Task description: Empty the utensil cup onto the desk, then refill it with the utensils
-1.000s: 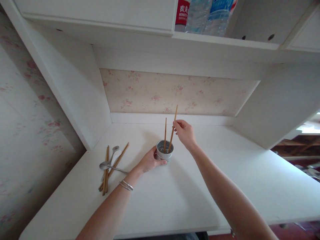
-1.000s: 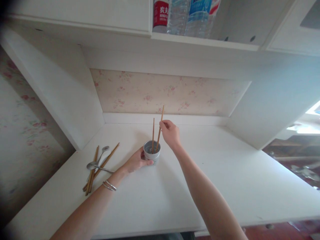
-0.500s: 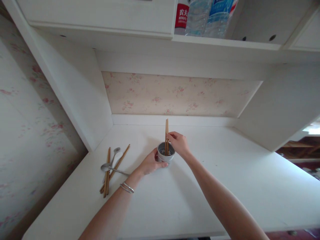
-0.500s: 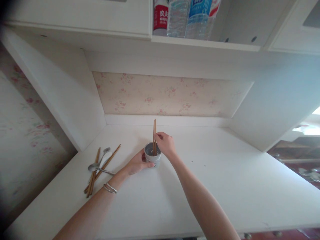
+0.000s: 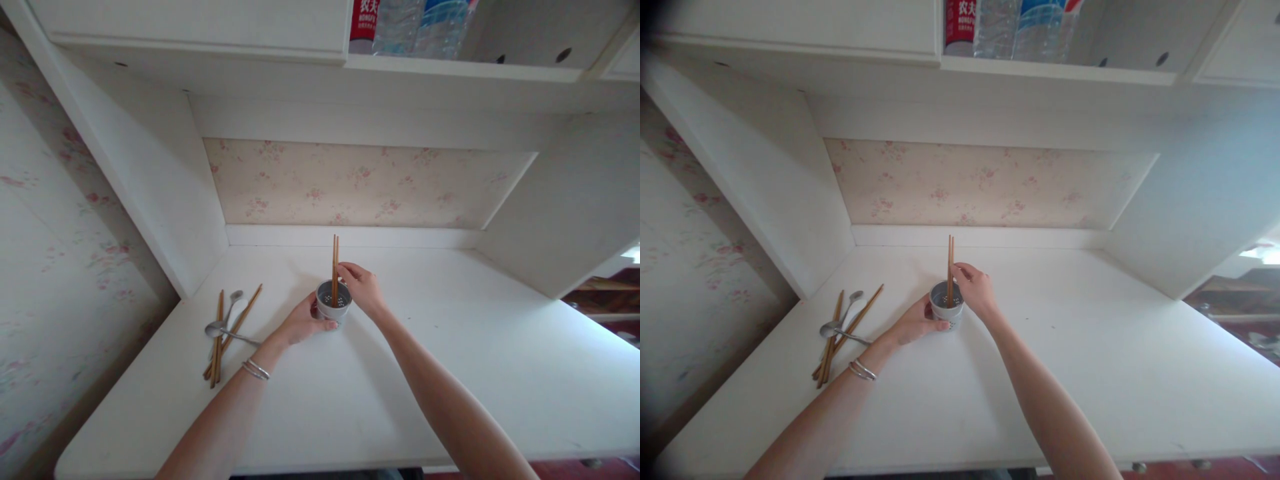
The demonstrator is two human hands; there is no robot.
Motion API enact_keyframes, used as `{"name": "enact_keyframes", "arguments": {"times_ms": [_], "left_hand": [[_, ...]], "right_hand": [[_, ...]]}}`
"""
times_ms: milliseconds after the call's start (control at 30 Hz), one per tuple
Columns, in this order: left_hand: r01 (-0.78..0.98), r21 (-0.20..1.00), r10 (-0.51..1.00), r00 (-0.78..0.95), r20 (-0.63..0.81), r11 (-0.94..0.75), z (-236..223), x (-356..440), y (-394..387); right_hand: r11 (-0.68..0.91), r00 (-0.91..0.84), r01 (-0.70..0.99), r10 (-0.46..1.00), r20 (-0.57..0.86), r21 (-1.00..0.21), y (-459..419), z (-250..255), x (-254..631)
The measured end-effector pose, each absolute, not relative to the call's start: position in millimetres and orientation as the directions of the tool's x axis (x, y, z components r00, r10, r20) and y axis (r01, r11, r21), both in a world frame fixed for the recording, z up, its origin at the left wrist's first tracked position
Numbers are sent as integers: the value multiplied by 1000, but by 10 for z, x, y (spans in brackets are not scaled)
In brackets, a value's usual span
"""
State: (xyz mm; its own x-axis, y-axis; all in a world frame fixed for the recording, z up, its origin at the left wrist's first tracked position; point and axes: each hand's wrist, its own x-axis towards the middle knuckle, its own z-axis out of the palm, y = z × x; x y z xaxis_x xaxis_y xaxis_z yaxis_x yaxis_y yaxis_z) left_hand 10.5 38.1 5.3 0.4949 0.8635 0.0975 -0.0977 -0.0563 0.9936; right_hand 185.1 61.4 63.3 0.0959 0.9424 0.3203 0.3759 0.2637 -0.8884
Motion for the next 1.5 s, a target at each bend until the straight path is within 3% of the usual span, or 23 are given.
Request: {"name": "enact_keyframes", "arguments": {"times_ms": [100,267,333,467,567,633,733,800,900,1100,1500], "left_hand": [[-86,995,858,506,93,-57,25,108,399],[-85,992,835,537,122,-90,25,130,394],[-69,993,824,554,117,-95,53,131,368],[10,991,785,612,99,-133,150,75,298],[191,953,795,602,75,-234,265,-55,275],[438,843,878,471,81,-313,353,-189,285],[841,488,971,177,159,-233,453,-433,307],[966,251,980,13,196,-63,472,-588,312],[991,52,967,-132,219,124,430,-761,309],[976,-22,956,-207,209,216,305,-855,344],[996,-64,980,-41,194,54,236,-686,349]], "right_hand": [[275,66,177,955,290,-945,467,490,1895],[228,-170,-84,956,239,-970,174,204,1914],[213,-204,-67,953,223,-975,126,122,1895],[261,-96,50,962,256,-964,145,29,1848],[318,-90,72,946,311,-945,162,17,1824],[344,-90,59,937,339,-937,155,27,1810],[326,-76,63,944,321,-943,139,42,1797],[307,-68,82,951,302,-948,136,44,1795],[298,-52,110,954,294,-948,134,36,1798],[298,-45,110,955,295,-948,119,23,1789],[296,-37,101,955,294,-950,92,74,1780]]}}
